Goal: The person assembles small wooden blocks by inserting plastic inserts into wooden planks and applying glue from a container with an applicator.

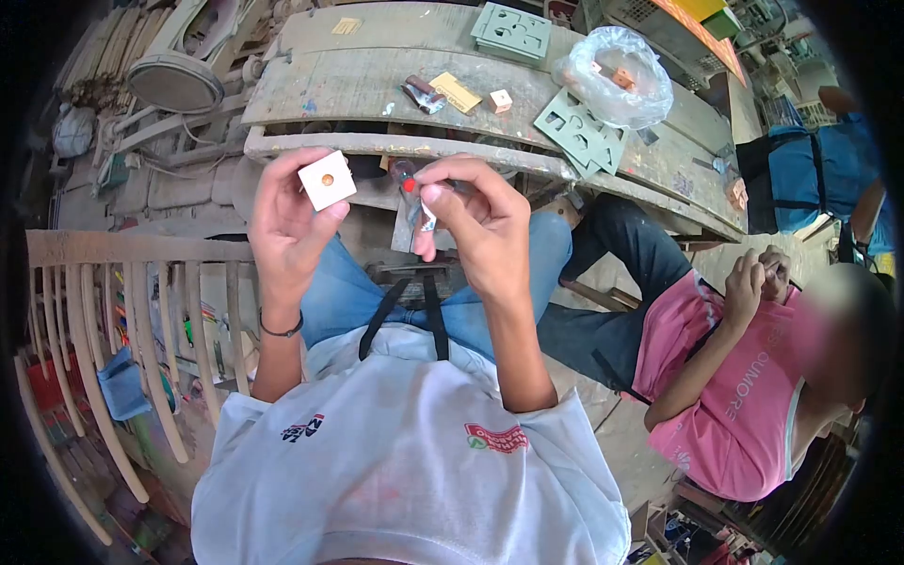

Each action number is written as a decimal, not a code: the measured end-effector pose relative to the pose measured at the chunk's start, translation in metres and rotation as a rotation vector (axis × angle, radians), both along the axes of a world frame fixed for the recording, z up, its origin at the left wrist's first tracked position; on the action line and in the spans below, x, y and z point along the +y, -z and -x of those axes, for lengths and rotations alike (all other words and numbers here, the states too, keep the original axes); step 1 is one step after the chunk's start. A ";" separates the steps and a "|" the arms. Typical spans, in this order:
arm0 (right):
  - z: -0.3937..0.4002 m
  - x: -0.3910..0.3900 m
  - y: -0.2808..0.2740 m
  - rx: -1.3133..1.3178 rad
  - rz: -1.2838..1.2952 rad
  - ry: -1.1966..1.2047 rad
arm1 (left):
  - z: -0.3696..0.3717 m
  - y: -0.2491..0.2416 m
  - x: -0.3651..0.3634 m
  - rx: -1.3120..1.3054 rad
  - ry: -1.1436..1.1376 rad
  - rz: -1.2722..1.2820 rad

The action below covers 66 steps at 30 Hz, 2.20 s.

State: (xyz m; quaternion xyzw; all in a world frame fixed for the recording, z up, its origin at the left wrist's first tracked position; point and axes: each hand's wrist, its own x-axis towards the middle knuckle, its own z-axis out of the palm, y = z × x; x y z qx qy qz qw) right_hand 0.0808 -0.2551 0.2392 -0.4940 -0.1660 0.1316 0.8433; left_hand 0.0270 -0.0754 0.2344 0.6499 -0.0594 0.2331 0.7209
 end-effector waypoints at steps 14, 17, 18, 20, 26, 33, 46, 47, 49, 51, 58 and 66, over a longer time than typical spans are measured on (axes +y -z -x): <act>0.014 -0.015 -0.015 -0.103 0.056 -0.113 | 0.000 -0.012 0.004 -0.187 -0.086 -0.226; 0.016 -0.016 -0.012 -0.120 0.072 -0.131 | 0.002 -0.015 0.000 -0.129 -0.011 -0.085; 0.016 -0.016 -0.010 -0.132 0.079 -0.138 | 0.002 -0.014 -0.001 -0.130 -0.011 -0.085; 0.015 -0.016 -0.008 -0.132 0.098 -0.121 | 0.001 -0.012 -0.001 -0.123 -0.002 -0.067; 0.015 -0.015 0.004 -0.130 0.080 -0.069 | 0.001 -0.010 0.001 -0.143 -0.022 -0.125; 0.022 -0.013 0.005 -0.002 0.144 -0.083 | 0.005 -0.011 0.002 -0.081 -0.105 -0.130; 0.003 -0.004 -0.054 -0.563 0.486 0.014 | 0.012 -0.021 0.005 -0.115 -0.055 -0.265; -0.001 0.000 -0.056 -0.670 0.475 0.051 | 0.013 -0.022 0.005 -0.107 -0.048 -0.276; -0.006 0.005 -0.061 -0.736 0.464 0.041 | 0.015 -0.019 0.007 -0.098 -0.024 -0.244; -0.009 0.010 -0.066 -0.800 0.450 0.029 | 0.018 -0.019 0.008 -0.087 -0.002 -0.213; -0.010 0.022 -0.070 -1.090 0.583 0.006 | 0.024 -0.023 0.009 0.003 0.050 -0.105; -0.013 0.028 -0.070 -1.230 0.596 0.031 | 0.025 -0.026 0.007 0.013 0.041 -0.109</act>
